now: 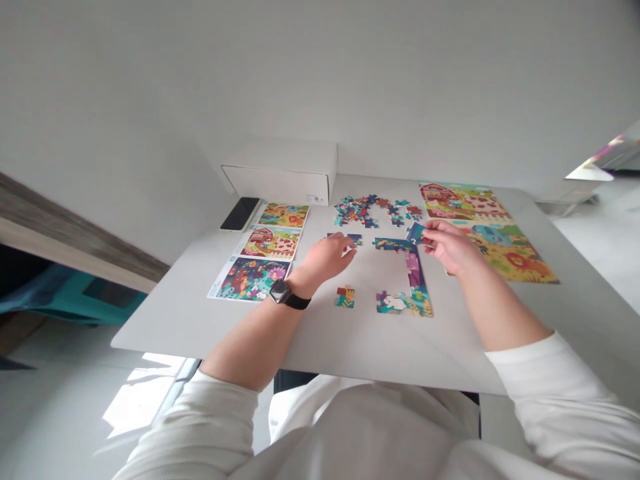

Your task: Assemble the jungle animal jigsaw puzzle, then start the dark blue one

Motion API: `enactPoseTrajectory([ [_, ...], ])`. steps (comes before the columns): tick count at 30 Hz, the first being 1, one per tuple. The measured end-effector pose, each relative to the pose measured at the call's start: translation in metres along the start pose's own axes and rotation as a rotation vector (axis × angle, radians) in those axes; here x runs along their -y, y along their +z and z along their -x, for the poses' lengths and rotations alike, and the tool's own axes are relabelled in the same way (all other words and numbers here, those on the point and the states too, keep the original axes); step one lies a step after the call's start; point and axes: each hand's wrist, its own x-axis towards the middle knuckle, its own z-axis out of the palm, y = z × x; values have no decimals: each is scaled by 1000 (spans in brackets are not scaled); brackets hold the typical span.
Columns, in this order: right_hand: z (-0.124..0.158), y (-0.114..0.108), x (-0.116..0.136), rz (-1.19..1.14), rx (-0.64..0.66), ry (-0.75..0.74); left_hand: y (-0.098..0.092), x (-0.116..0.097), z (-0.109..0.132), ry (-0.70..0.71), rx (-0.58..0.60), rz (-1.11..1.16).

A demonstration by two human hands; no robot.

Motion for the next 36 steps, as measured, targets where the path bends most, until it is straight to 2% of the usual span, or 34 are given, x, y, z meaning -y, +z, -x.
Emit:
enactPoseTrajectory([
  [4,19,16,-28,-13,-44,-93,3,-3,-2,44,-94,213],
  [6,21,21,-33,3,-37,-114,2,-4,-4,24,-127,313],
  [9,23,24,-31,3,-27,-131,1,-5,-4,-27,-117,431],
  [13,28,28,-28,16,35,-145,5,-7,-5,-86,-42,595],
  [17,37,38,-29,68,186,-126,12,-16,-4,-74,61,735],
  [21,46,51,-31,108,298,-140,11,-30,-1,-32,184,751],
  [25,52,60,-33,123,351,-128,6,-38,3,-56,267,705],
  [30,52,59,-33,133,326,-120,7,-37,1,-90,267,742],
  [36,42,44,-34,96,148,-89,12,-26,-3,-288,205,988],
])
